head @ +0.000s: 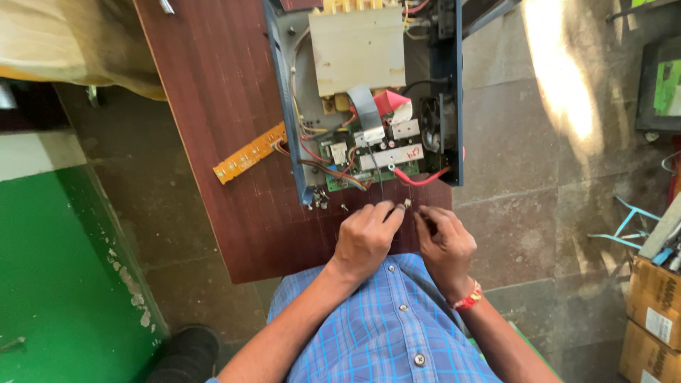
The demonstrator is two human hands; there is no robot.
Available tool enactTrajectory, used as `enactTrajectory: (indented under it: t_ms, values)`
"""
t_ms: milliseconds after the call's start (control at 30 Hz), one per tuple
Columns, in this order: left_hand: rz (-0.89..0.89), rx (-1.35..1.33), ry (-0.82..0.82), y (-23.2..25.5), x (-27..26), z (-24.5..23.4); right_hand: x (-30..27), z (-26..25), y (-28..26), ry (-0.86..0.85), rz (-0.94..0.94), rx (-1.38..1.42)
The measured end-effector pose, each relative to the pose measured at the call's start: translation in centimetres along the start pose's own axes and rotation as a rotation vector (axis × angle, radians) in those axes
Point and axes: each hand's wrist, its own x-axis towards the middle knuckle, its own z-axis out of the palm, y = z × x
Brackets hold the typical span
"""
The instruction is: The person repairs an open electronic device, likely a power supply unit, on a wooden workbench. They use a screwdriver to tighten screws on the circuit board and manipulate various internal wires and components.
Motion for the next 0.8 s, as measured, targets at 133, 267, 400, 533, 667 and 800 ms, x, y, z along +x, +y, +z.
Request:
enactTrajectory:
  t_ms: [133, 267, 400, 533, 667, 800]
  values:
    - [0.04, 0.053, 0.03, 0.1, 0.0, 0.3, -0.4, 0.6, 0.8, 0.032, -0.092, -0.032]
    - [0.06, 0.029, 0.072, 0.0, 0.1, -0.1, -0.1, 0.9, 1.4, 0.083, -0.075, -0.046]
    - [0.097, -0.009, 0.081, -0.2, -0.1, -0.1, -0.2, 0.6, 1.7, 0.073, -0.099, -0.004]
    - [0.11, -0.025, 0.083, -0.1, 0.0, -0.2, 0.2, 0.3, 1.1, 0.066, -0.187, 0.014]
    - [0.153, 0.056, 0.064, 0.2, 0.2, -0.4, 0.8, 0.0, 0.4, 0.03, -0.277, -0.007]
    - [0.165, 0.095, 0.017, 0.5, 0.6, -0.2, 1.9, -0.1, 0.6, -0.024, -0.375, -0.081]
